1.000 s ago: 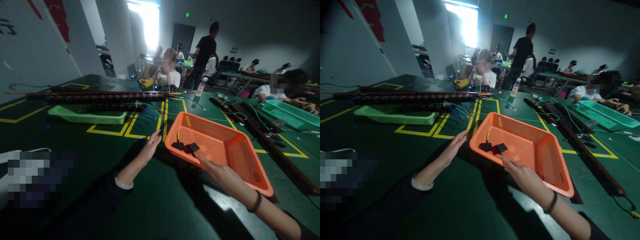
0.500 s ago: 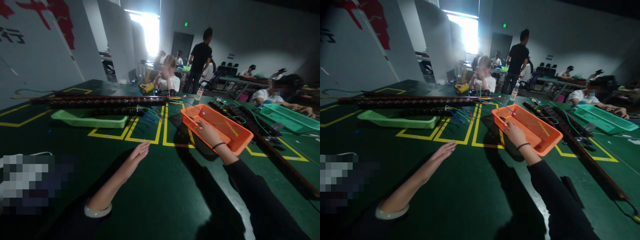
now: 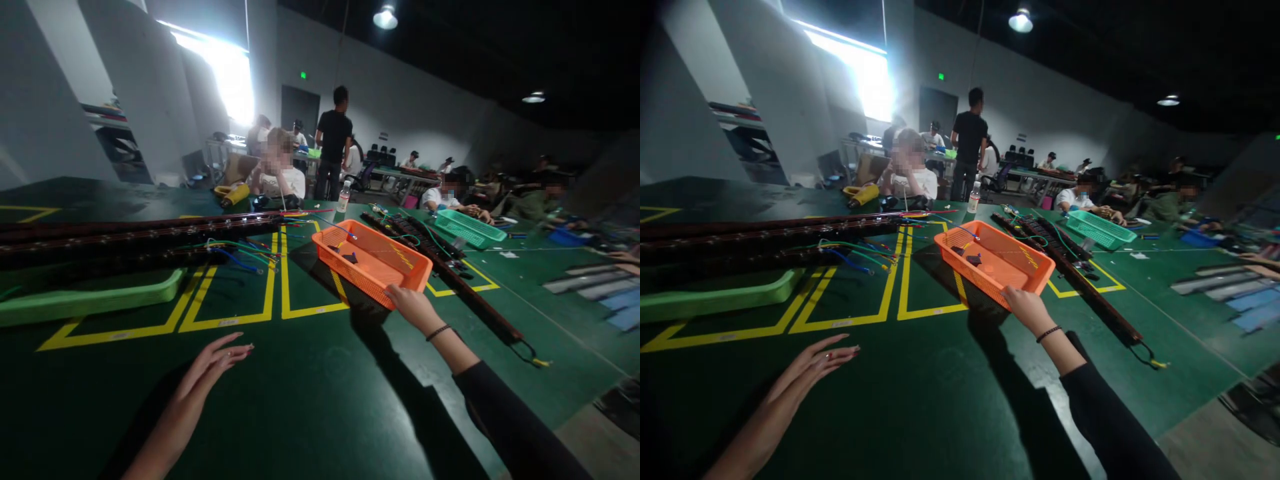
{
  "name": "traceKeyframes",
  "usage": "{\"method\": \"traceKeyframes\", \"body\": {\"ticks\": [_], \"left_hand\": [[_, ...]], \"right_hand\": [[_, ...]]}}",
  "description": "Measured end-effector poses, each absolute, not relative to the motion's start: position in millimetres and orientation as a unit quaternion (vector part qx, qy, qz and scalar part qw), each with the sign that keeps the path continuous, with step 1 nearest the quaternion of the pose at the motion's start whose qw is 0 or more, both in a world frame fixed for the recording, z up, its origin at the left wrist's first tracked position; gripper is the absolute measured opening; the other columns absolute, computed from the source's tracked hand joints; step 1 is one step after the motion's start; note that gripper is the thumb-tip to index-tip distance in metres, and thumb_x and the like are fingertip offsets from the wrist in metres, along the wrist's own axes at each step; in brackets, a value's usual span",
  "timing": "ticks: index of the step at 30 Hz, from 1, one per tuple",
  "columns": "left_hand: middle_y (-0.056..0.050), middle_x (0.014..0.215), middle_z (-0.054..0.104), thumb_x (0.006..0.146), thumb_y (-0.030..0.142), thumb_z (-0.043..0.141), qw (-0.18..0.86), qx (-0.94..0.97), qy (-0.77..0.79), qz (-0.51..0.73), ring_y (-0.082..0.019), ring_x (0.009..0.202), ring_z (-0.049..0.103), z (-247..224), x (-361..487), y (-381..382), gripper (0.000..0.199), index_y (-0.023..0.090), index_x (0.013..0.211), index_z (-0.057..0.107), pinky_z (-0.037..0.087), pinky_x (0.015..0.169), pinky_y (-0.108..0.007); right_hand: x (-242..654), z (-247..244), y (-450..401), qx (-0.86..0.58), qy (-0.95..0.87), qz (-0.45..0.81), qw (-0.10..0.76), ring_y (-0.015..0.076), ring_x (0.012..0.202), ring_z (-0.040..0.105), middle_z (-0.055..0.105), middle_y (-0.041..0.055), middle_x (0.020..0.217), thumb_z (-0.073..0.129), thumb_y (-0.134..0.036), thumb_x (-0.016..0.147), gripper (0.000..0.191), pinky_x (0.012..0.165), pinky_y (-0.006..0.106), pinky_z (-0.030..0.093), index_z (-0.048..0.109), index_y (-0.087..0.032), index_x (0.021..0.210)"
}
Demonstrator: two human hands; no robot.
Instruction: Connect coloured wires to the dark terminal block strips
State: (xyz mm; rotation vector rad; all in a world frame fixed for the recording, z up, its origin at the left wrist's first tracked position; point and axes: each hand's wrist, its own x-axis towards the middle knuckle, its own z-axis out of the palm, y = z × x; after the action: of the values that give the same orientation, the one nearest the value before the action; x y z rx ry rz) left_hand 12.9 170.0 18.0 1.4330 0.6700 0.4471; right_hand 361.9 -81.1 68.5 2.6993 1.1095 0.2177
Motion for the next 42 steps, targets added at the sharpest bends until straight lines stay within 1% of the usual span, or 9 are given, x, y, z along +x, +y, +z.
{"method": "traceKeyframes", "body": {"ticks": [11,19,22,24,25,28,33,37,42], "left_hand": [[-0.008,0.115,0.064,0.079,0.057,0.048,0.614,0.696,0.317,0.195,-0.027,0.117,0.053,6.7,7.9,171.8,0.055,0.024,0.122,0.048,0.037,0.105,-0.045],[-0.01,0.121,0.059,0.081,0.051,0.049,0.617,0.668,0.314,0.272,-0.023,0.11,0.058,2.8,9.5,173.3,0.061,0.022,0.132,0.034,0.043,0.099,-0.041],[-0.012,0.12,0.059,0.08,0.052,0.05,0.605,0.669,0.318,0.293,-0.024,0.109,0.058,2.6,9.1,174.0,0.061,0.021,0.131,0.035,0.044,0.098,-0.041],[-0.012,0.12,0.059,0.079,0.053,0.05,0.594,0.669,0.322,0.307,-0.025,0.109,0.058,-0.1,8.7,176.2,0.06,0.021,0.129,0.037,0.044,0.098,-0.041],[-0.012,0.12,0.059,0.079,0.053,0.05,0.591,0.668,0.323,0.317,-0.025,0.109,0.058,-2.4,8.7,177.7,0.06,0.021,0.128,0.038,0.045,0.098,-0.041],[-0.012,0.12,0.059,0.078,0.054,0.051,0.585,0.659,0.32,0.348,-0.026,0.109,0.058,-11.3,9.4,183.2,0.058,0.022,0.126,0.041,0.046,0.096,-0.042],[-0.011,0.122,0.057,0.076,0.055,0.053,0.559,0.662,0.341,0.364,-0.027,0.111,0.056,-21.8,10.3,189.9,0.057,0.024,0.123,0.043,0.045,0.098,-0.045],[-0.012,0.124,0.054,0.073,0.058,0.054,0.542,0.666,0.355,0.37,-0.029,0.116,0.052,-18.1,12.6,193.7,0.06,0.022,0.12,0.044,0.041,0.102,-0.048],[-0.012,0.134,0.043,0.075,0.054,0.052,0.475,0.688,0.372,0.404,-0.031,0.128,0.039,-0.4,14.7,200.8,0.058,0.023,0.123,0.041,0.031,0.108,-0.053]], "right_hand": [[363.3,55.4,-7.6,0.939,0.312,0.107,0.092,0.0244,0.082,0.067,0.066,0.015,0.083,0.025,-0.031,0.098,0.036,0.067,0.03,0.048,0.055,-0.012,0.104],[372.6,57.2,36.1,0.948,0.284,0.135,0.053,0.0236,0.082,0.067,0.064,0.0207,0.084,0.027,-0.019,0.096,0.033,0.071,0.032,0.05,0.055,-0.003,0.104],[360.5,59.5,37.5,0.936,0.301,0.177,0.037,0.0268,0.094,0.063,0.061,0.0263,0.101,0.029,-0.021,0.096,0.036,0.083,0.043,0.048,0.051,0.0,0.116],[344.7,53.6,32.5,0.911,0.346,0.225,0.02,0.0295,0.114,0.052,0.053,0.0255,0.122,0.034,-0.024,0.096,0.037,0.098,0.054,0.035,0.046,-0.006,0.126],[335.4,47.1,28.8,0.888,0.386,0.25,0.009,0.0282,0.121,0.046,0.051,0.0203,0.127,0.037,-0.025,0.095,0.036,0.103,0.056,0.027,0.047,-0.012,0.127],[305.3,14.9,17.9,0.73,0.594,0.323,-0.095,0.0222,0.111,0.052,0.063,0.0064,0.109,0.044,-0.018,0.092,0.021,0.109,0.057,0.019,0.06,-0.022,0.106],[263.7,-34.4,16.3,0.671,0.672,0.265,-0.164,0.0151,0.072,0.056,0.058,-0.0023,0.068,0.055,-0.023,0.087,0.013,0.103,0.05,0.034,0.058,-0.021,0.074],[257.2,-40.5,21.3,0.689,0.648,0.245,-0.214,0.0162,0.069,0.054,0.055,-0.0017,0.064,0.065,-0.034,0.079,0.026,0.095,0.045,0.042,0.051,-0.019,0.064],[264.1,-34.9,17.8,0.698,0.632,0.201,-0.269,0.0147,0.07,0.054,0.056,-0.0005,0.067,0.054,-0.024,0.088,0.022,0.087,0.036,0.044,0.053,-0.018,0.066]]}}
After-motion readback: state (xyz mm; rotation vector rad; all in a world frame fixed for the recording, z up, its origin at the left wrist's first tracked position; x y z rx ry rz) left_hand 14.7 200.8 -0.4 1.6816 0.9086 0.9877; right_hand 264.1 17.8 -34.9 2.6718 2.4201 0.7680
